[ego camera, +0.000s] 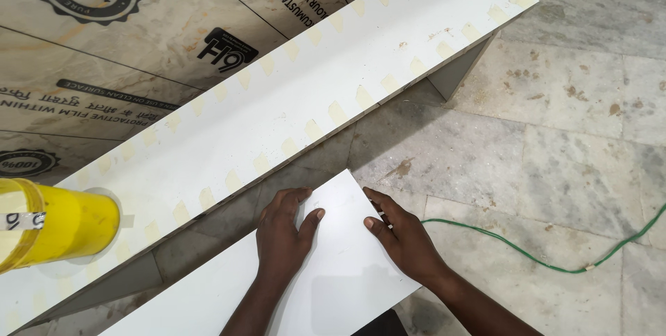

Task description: The person kneels on the floor and applies adhesive to a long white panel. They then place the panel onto a wooden frame, press it down, and use tape to secure the edges.

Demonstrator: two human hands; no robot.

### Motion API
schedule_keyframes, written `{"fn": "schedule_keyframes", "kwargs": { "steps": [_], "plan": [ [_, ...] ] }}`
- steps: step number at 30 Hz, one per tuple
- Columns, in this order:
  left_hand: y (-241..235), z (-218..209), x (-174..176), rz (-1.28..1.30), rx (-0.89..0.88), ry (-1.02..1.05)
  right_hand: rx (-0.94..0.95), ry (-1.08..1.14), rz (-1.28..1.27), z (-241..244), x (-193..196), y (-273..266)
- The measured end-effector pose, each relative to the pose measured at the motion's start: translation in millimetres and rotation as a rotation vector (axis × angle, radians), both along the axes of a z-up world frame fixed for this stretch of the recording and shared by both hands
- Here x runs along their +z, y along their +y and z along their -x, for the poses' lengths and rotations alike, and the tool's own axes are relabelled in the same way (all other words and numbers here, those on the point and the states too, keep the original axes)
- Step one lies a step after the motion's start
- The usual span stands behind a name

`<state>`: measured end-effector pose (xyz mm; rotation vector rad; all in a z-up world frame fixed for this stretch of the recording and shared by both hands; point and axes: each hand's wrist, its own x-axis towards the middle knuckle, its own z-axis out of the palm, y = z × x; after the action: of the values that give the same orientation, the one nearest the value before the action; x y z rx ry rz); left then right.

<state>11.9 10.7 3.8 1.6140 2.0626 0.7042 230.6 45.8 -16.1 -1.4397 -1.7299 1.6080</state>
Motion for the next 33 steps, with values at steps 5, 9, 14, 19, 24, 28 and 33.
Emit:
{"fn": "schedule_keyframes", "kwargs": {
  "steps": [5, 9, 14, 19, 24, 28, 33],
  "plan": [
    [-0.9, -1.5, 1.4, 0.035, 0.008, 0.022, -0.023, -0.023, 0.082, -1.3, 4.8, -1.2],
    [0.8, -0.1, 0.5, 0.060, 0.011, 0.032, -0.059, 0.027, 0.105, 0.4, -1.2, -1.0],
    [-1.2, 2.3, -3.1, 0.036, -0.013, 0.030, -0.089, 0.054, 0.143, -0.5, -9.7, -3.3],
    [0.6, 3.0, -3.9, 0.022, -0.038, 0.026, -0.116, 0.046, 0.235, -0.3, -8.5, -2.5],
    [-0.1, 3.8, -7.0, 0.026, -0.040, 0.028, -0.125, 0.032, 0.263, 0.2, -9.3, -2.2],
    [0.0, 4.7, -6.7, -0.002, -0.055, 0.021, -0.138, 0.083, 0.251, -0.3, -10.8, -3.5],
    [-0.8, 4.6, -8.0, -0.016, -0.056, 0.019, -0.142, 0.131, 0.230, -1.2, -13.8, -5.5]
  ]
}}
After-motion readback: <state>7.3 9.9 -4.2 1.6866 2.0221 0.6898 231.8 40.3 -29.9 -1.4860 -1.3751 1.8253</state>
